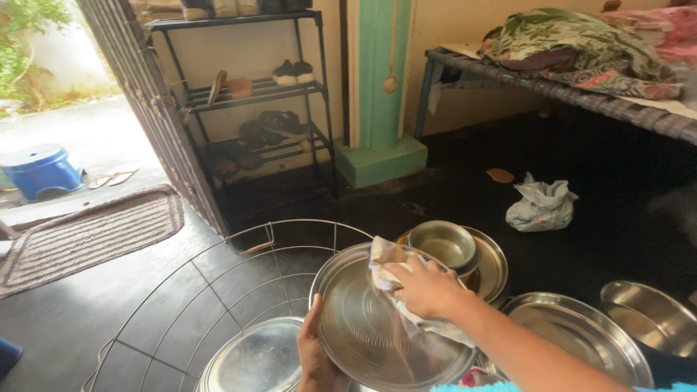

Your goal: The person cleans stainless steel plates one by one using a cloth, wiping the front and back surfaces before placing them in a wire rack.

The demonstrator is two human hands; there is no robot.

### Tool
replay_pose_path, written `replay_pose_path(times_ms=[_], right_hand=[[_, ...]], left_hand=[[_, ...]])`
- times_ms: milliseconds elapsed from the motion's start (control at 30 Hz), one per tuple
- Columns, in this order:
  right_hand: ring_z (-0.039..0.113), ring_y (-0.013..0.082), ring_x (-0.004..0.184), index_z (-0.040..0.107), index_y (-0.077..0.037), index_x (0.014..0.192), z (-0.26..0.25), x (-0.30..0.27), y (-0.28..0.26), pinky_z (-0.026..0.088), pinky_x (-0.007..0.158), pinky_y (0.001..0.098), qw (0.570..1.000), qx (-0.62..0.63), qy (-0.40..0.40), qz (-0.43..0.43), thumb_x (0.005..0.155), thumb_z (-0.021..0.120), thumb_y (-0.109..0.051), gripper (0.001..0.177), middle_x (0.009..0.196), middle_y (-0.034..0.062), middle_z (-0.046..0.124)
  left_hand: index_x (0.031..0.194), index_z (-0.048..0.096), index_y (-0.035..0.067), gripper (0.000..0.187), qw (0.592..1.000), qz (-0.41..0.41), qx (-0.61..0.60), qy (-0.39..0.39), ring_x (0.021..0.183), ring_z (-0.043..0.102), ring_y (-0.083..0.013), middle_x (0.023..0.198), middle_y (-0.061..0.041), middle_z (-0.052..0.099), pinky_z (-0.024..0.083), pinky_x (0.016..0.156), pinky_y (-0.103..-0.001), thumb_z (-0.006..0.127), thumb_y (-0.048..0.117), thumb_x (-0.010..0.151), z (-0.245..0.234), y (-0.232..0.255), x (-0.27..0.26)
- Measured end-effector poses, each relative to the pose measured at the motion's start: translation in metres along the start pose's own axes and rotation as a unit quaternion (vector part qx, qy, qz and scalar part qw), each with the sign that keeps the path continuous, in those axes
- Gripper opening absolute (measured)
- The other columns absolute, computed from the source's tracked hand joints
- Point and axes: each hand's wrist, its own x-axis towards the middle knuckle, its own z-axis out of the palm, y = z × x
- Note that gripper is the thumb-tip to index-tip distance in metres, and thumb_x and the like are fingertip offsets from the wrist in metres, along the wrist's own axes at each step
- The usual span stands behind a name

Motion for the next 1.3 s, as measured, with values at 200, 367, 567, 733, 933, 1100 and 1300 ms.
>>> replay_pose_path(times_ms=[200, 367, 567, 733, 933, 1100, 1300], right_hand=[[0.012, 0.0483, 0.155, 0.019, -0.03, 0.163, 0.005, -0.032, -0.023, 0.023, 0.116, 0.0743, 0.996, 0.007, -0.093, 0.003, 0.1, 0.056, -0.052, 0.076, 0.169, 0.0193, 0.012], [0.028, 0.0383, 0.149, 0.028, -0.035, 0.158, -0.009, -0.037, -0.036, 0.029, 0.117, 0.0634, 0.993, 0.068, 0.02, -0.093, 0.086, 0.064, -0.038, 0.081, 0.168, 0.0085, 0.016], [0.033, 0.0352, 0.148, 0.03, -0.03, 0.156, -0.022, -0.023, 0.021, 0.034, 0.119, 0.0485, 0.975, 0.129, 0.165, -0.078, 0.091, 0.064, -0.046, 0.075, 0.156, 0.0114, 0.034], [0.033, 0.0355, 0.146, 0.03, -0.029, 0.156, -0.03, -0.049, 0.037, 0.031, 0.118, 0.0464, 0.975, 0.135, 0.169, -0.058, 0.09, 0.064, -0.045, 0.076, 0.159, 0.0088, 0.032], [0.036, 0.034, 0.144, 0.032, -0.029, 0.156, -0.047, -0.089, 0.006, 0.032, 0.12, 0.0457, 0.98, 0.104, 0.149, -0.082, 0.092, 0.061, -0.045, 0.072, 0.157, 0.0081, 0.035], [0.025, 0.0355, 0.148, 0.026, -0.03, 0.158, -0.071, -0.121, -0.019, 0.026, 0.119, 0.0534, 0.981, 0.083, 0.142, -0.099, 0.095, 0.062, -0.038, 0.073, 0.164, 0.0093, 0.019], [0.028, 0.0345, 0.149, 0.03, -0.036, 0.157, -0.107, -0.148, -0.047, 0.029, 0.12, 0.0575, 0.991, 0.041, 0.103, -0.073, 0.088, 0.063, -0.028, 0.076, 0.167, 0.0044, 0.019]], left_hand=[[0.13, 0.06, 0.003, 0.06, 0.998, -0.044, -0.006, -0.052, 0.098, 0.071, -0.0338, 0.113, -0.019, 0.072, 0.058, 0.085, -0.051, 0.047, 0.049, 0.094, 0.023, 0.006, -0.002], [0.134, 0.055, 0.005, 0.06, 0.998, -0.042, 0.037, -0.036, 0.102, 0.069, -0.0341, 0.118, -0.018, 0.07, 0.058, 0.087, -0.051, 0.046, 0.05, 0.095, 0.066, 0.008, -0.023], [0.155, 0.043, -0.004, 0.048, 0.899, 0.021, -0.13, -0.417, 0.106, 0.063, -0.0363, 0.125, -0.024, 0.059, 0.055, 0.088, -0.049, 0.04, 0.031, 0.122, 0.09, 0.004, -0.03], [0.139, 0.052, 0.008, 0.059, 0.991, 0.025, 0.067, -0.116, 0.099, 0.067, -0.026, 0.12, -0.016, 0.064, 0.059, 0.083, -0.04, 0.041, 0.049, 0.099, 0.127, 0.009, -0.054], [0.138, 0.051, 0.006, 0.063, 0.988, 0.056, 0.066, -0.125, 0.109, 0.068, -0.0305, 0.128, -0.017, 0.065, 0.056, 0.092, -0.046, 0.035, 0.051, 0.097, 0.157, 0.018, -0.073], [0.138, 0.052, 0.006, 0.059, 0.977, 0.105, 0.039, -0.183, 0.113, 0.065, -0.0323, 0.127, -0.017, 0.065, 0.053, 0.095, -0.05, 0.04, 0.049, 0.1, 0.166, 0.022, -0.077], [0.135, 0.055, 0.002, 0.058, 0.966, 0.119, 0.003, -0.228, 0.108, 0.067, -0.0336, 0.123, -0.019, 0.067, 0.054, 0.092, -0.049, 0.043, 0.049, 0.101, 0.164, 0.03, -0.074]])
